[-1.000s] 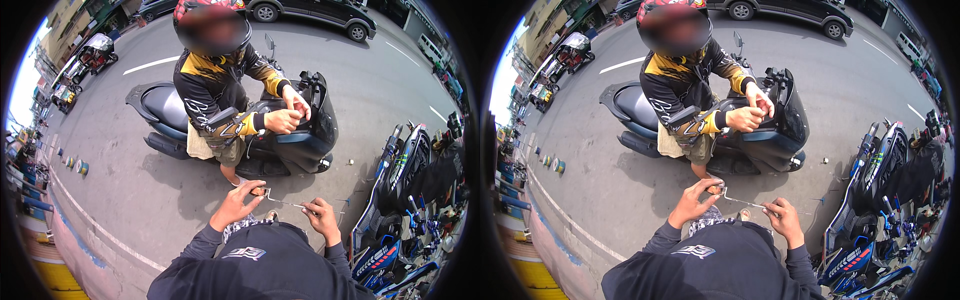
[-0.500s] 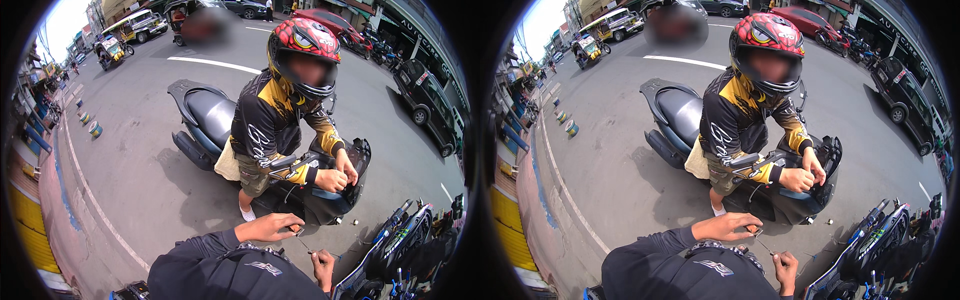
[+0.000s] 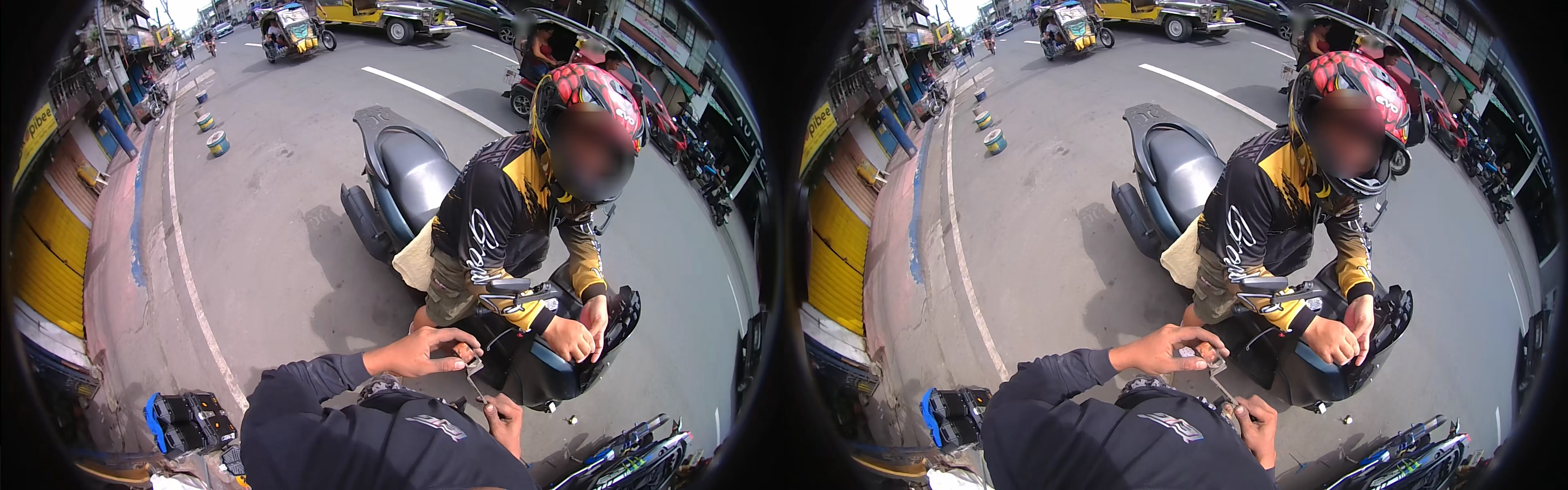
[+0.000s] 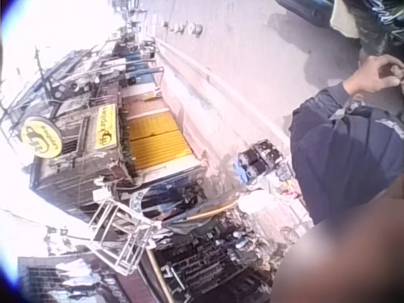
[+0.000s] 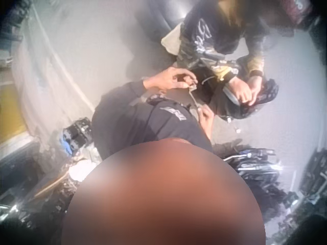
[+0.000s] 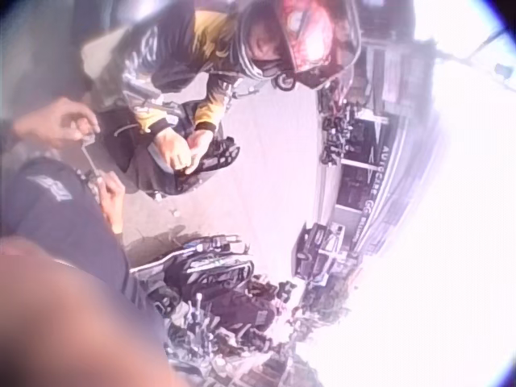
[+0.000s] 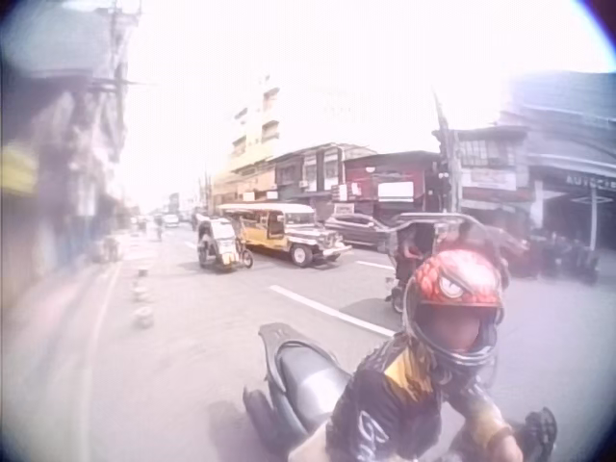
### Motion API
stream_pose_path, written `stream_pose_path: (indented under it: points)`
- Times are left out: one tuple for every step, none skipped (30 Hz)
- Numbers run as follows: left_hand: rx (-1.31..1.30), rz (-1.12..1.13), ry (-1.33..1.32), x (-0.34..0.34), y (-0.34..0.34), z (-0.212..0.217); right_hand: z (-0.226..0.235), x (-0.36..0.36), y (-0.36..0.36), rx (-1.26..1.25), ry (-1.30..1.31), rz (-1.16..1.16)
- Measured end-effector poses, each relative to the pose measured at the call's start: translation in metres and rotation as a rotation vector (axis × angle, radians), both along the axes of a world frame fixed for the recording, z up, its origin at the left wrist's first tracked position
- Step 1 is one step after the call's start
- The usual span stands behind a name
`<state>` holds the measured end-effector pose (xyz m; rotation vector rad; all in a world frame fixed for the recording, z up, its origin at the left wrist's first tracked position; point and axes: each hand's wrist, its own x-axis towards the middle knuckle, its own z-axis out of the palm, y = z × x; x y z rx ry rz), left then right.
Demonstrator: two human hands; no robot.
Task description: The person measures and marks a metal rod, then uses a hammer to bend it into a specific shape on a metal vise. After shaping, the person shows the finished bent metal piece to a customer on a scooter.
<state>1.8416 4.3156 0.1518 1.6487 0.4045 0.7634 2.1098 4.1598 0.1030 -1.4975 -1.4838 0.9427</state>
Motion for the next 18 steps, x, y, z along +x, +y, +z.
stream_pose_path:
  points:
    - [-0.092,0.017,-0.064,0.004,-0.008,0.000,0.001,0.005,0.007,0.013,0.022,0.054]
    - [-0.177,0.040,-0.130,0.007,-0.019,0.000,0.002,0.012,0.011,0.062,0.049,0.107]
    - [-0.257,0.056,-0.193,0.011,-0.030,0.000,0.004,0.017,0.016,0.070,0.052,0.152]
    - [-0.303,0.050,-0.233,0.015,-0.039,-0.001,0.006,0.025,0.019,0.068,0.054,0.193]
    - [-0.323,0.083,-0.262,0.020,-0.050,-0.001,0.007,0.031,0.021,0.069,0.054,0.234]
    - [-0.323,0.114,-0.300,0.027,-0.057,-0.002,0.010,0.039,0.022,0.094,0.036,0.287]
    - [-0.318,0.147,-0.340,0.033,-0.065,-0.002,0.011,0.044,0.022,0.101,0.046,0.318]
    - [-0.333,0.188,-0.375,0.039,-0.075,-0.002,0.012,0.049,0.021,0.110,0.058,0.352]
    - [-0.384,0.192,-0.437,0.044,-0.085,-0.002,0.014,0.053,0.020,0.112,0.071,0.386]
    - [-0.438,0.208,-0.500,0.049,-0.095,-0.002,0.015,0.057,0.019,0.117,0.079,0.422]
    - [-0.478,0.208,-0.572,0.055,-0.105,-0.002,0.016,0.060,0.019,0.125,0.086,0.459]
    - [-0.469,0.225,-0.574,0.058,-0.113,-0.002,0.016,0.063,0.017,0.107,0.065,0.497]
    - [-0.453,0.226,-0.583,0.060,-0.122,-0.003,0.016,0.066,0.016,0.136,0.089,0.540]
    - [-0.442,0.231,-0.583,0.061,-0.132,-0.005,0.016,0.069,0.015,0.144,0.089,0.584]
    - [-0.435,0.243,-0.592,0.062,-0.141,-0.006,0.016,0.072,0.014,0.160,0.094,0.626]
    - [-0.443,0.260,-0.599,0.064,-0.153,-0.009,0.015,0.075,0.011,0.148,0.070,0.660]
    - [-0.470,0.290,-0.598,0.066,-0.164,-0.012,0.015,0.080,0.009,0.146,0.079,0.677]
    - [-0.454,0.325,-0.601,0.069,-0.174,-0.013,0.014,0.083,0.006,0.141,0.088,0.689]
